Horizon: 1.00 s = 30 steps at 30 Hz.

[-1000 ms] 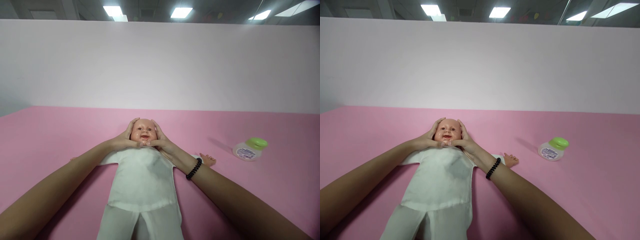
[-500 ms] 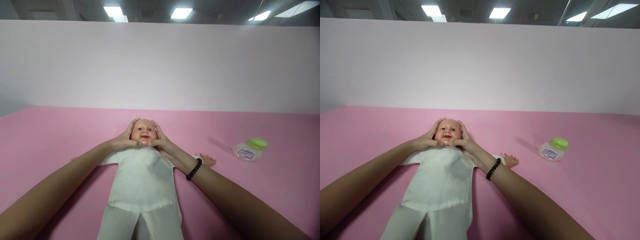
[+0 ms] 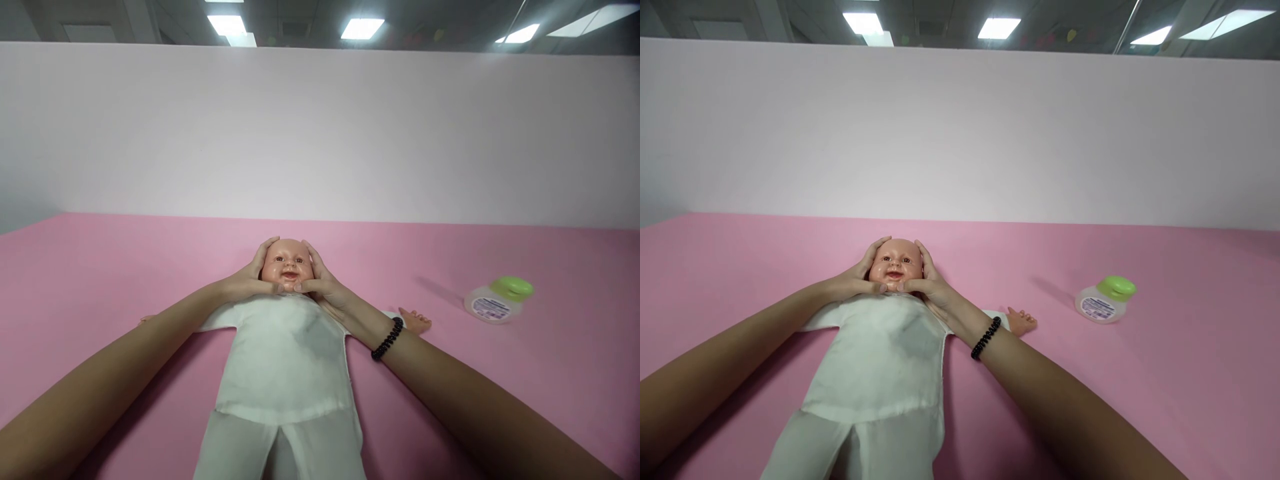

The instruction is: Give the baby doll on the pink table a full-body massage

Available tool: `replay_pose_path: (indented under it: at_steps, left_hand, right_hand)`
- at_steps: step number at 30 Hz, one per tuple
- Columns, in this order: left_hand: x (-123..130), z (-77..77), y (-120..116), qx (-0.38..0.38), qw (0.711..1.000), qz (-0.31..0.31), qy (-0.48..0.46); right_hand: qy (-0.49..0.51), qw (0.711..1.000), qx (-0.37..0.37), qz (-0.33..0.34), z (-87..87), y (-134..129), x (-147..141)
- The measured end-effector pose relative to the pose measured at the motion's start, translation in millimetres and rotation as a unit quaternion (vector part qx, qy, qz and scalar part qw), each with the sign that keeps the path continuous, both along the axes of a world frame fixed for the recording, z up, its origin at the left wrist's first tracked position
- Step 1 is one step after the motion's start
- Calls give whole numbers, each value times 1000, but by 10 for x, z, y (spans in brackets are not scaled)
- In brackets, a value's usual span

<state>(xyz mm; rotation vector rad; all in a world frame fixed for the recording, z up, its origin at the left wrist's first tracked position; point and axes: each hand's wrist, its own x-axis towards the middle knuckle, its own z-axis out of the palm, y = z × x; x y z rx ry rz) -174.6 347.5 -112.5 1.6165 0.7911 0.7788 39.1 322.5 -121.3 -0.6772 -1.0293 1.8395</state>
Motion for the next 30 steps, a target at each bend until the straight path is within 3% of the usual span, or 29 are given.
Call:
replay_pose_path:
  at_steps: [10,18,30]
  left_hand:
    - [25,-44,-4,27,999,15,6]
    - [-3,-16,9,-1,1000,11,6]
    - [8,-20,4,-2,1000,16,3]
  right_hand:
    - [-16,1000,-7,-9,73,-59,-6]
    - [5,1000,8,4,-62,72,10]
    - [-2,1000,-1,-10,-2,13,-14]
